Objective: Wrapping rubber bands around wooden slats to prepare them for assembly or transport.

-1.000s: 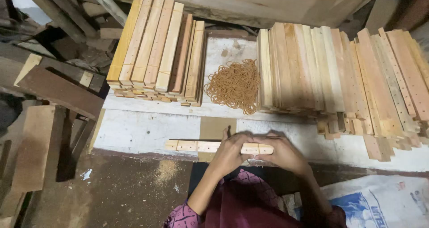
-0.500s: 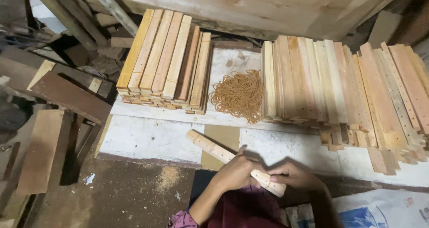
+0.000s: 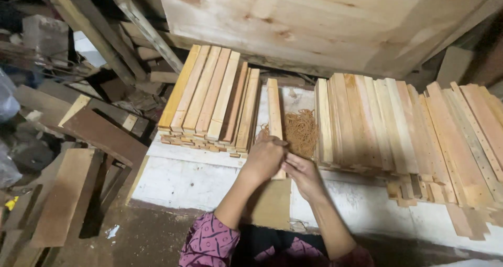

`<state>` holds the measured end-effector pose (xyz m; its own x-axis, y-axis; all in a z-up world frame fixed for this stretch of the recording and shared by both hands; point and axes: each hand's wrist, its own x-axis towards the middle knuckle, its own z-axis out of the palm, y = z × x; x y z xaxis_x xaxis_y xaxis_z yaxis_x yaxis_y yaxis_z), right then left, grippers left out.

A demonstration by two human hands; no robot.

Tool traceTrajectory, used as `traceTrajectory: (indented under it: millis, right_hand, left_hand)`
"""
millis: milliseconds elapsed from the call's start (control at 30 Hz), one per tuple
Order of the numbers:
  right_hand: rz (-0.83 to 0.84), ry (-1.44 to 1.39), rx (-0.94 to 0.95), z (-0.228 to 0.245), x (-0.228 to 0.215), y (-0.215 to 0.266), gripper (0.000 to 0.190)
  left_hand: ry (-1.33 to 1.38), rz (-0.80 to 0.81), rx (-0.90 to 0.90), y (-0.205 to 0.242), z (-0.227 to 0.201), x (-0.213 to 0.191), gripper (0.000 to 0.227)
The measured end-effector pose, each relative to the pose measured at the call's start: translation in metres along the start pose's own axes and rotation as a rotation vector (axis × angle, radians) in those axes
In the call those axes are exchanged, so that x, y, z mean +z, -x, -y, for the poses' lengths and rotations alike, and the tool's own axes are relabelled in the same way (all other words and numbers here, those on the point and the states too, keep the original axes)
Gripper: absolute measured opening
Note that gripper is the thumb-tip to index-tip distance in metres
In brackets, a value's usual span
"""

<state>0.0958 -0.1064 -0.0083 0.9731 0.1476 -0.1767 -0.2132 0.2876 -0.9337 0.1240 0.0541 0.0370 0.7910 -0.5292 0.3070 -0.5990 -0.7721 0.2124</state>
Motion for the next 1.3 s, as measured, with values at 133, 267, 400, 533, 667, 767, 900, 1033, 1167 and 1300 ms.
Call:
traceTrajectory:
  millis: [133,267,400,533,667,767,900,1033,1167,1300]
  right_hand:
    - [0.032,0.094,-0.11,-0.05,0.039,-0.09,0.045]
    - [-0.041,0.257,-0.248,-0.053,0.086,-0.115,0.052]
    - [-0.172,0.462,-0.234,-0.051,0.096,-0.124,0.053]
    - [-0.154,0.661,-0.27,-0.049,0.093,-0.141,0.017]
    - [-0.127,0.817,-0.286,-0.034,0.098,-0.138,0.016]
    - [-0.101,0.802,-0.36,-0.035,0.095,-0.14,0.017]
    - [-0.072,0.784,-0.439,-0.037,0.097,-0.137,0.016]
    - [-0.005,0.759,-0.491,-0.064,0.079,-0.156,0.009]
    - [-0.001,0.678,-0.524,-0.044,0.066,-0.116,0.024]
    - [-0.18,0.403,-0.543,-0.049,0.024,-0.027,0.04]
  left_hand:
    - [-0.146,0.098,-0.28,-0.032,0.057,-0.02,0.02]
    - [-0.133,0.066,-0.459,-0.051,0.108,-0.007,0.018]
    - [-0.059,0.061,-0.522,-0.05,0.099,-0.022,0.018]
    - [-0.063,0.001,-0.526,-0.043,0.086,-0.038,0.021]
    - [-0.117,-0.061,-0.52,-0.037,0.081,-0.04,0.02]
    - [-0.173,-0.124,-0.517,-0.034,0.084,-0.031,0.016]
    - [-0.162,-0.097,-0.532,-0.039,0.08,-0.036,0.019]
    - [-0.13,-0.121,-0.551,-0.036,0.072,-0.036,0.022]
    - [-0.123,-0.148,-0.458,-0.035,0.028,-0.061,0.029]
    - [0.087,-0.146,-0.311,-0.014,-0.031,-0.032,0.036]
